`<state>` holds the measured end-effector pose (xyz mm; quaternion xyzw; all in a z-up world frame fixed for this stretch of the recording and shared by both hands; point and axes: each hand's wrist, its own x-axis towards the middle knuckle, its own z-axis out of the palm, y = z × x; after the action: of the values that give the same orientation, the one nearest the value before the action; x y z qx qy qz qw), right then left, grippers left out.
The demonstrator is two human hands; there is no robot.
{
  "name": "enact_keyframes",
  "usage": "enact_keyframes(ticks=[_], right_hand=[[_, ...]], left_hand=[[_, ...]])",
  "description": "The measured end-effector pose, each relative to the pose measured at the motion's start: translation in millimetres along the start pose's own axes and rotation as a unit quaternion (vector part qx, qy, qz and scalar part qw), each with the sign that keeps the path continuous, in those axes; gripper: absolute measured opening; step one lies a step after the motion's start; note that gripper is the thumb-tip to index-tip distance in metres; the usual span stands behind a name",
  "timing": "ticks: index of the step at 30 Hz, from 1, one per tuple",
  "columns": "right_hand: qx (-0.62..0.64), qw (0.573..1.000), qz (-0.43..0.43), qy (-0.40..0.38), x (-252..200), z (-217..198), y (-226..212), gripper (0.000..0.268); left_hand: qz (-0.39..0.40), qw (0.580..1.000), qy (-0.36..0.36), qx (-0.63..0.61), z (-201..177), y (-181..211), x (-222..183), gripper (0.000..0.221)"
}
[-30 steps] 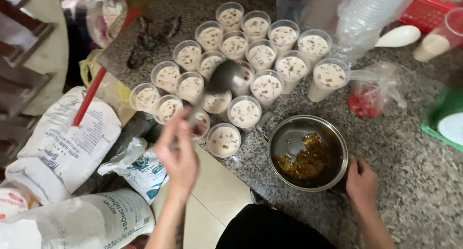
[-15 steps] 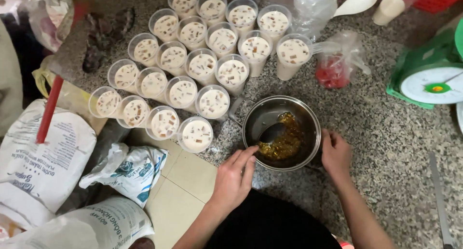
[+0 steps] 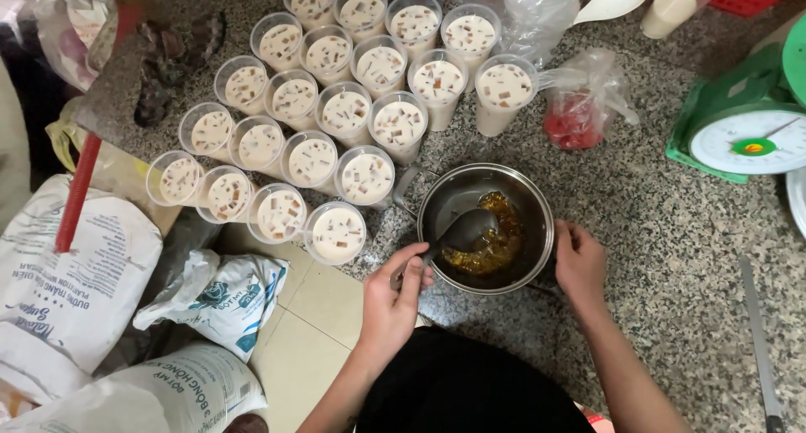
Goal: Filling a series of plastic cups with a dark liquid topping using a large spoon in a production area.
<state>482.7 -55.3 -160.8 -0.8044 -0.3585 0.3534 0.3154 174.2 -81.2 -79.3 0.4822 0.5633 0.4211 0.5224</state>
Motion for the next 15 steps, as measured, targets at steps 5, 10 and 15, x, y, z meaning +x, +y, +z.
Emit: enact_keyframes(ticks=[5,10,15], right_hand=[[0.007,1.0,0.013,0.0,-3,-1,-7,0.041],[0.018,0.999,-0.027,0.009,-9,0,-3,0.043],[0.053,0.998,-0.032,0.004,-7,0,5,0.043]], left_hand=[[-0.015,0.994,0.012,-0.109,-3,-14,8,0.04],[-0.043,0.987,0.06,-0.141,-7,18,14,0.034],[-0.033,0.985,0.065,-0.159,-18,40,18,0.033]])
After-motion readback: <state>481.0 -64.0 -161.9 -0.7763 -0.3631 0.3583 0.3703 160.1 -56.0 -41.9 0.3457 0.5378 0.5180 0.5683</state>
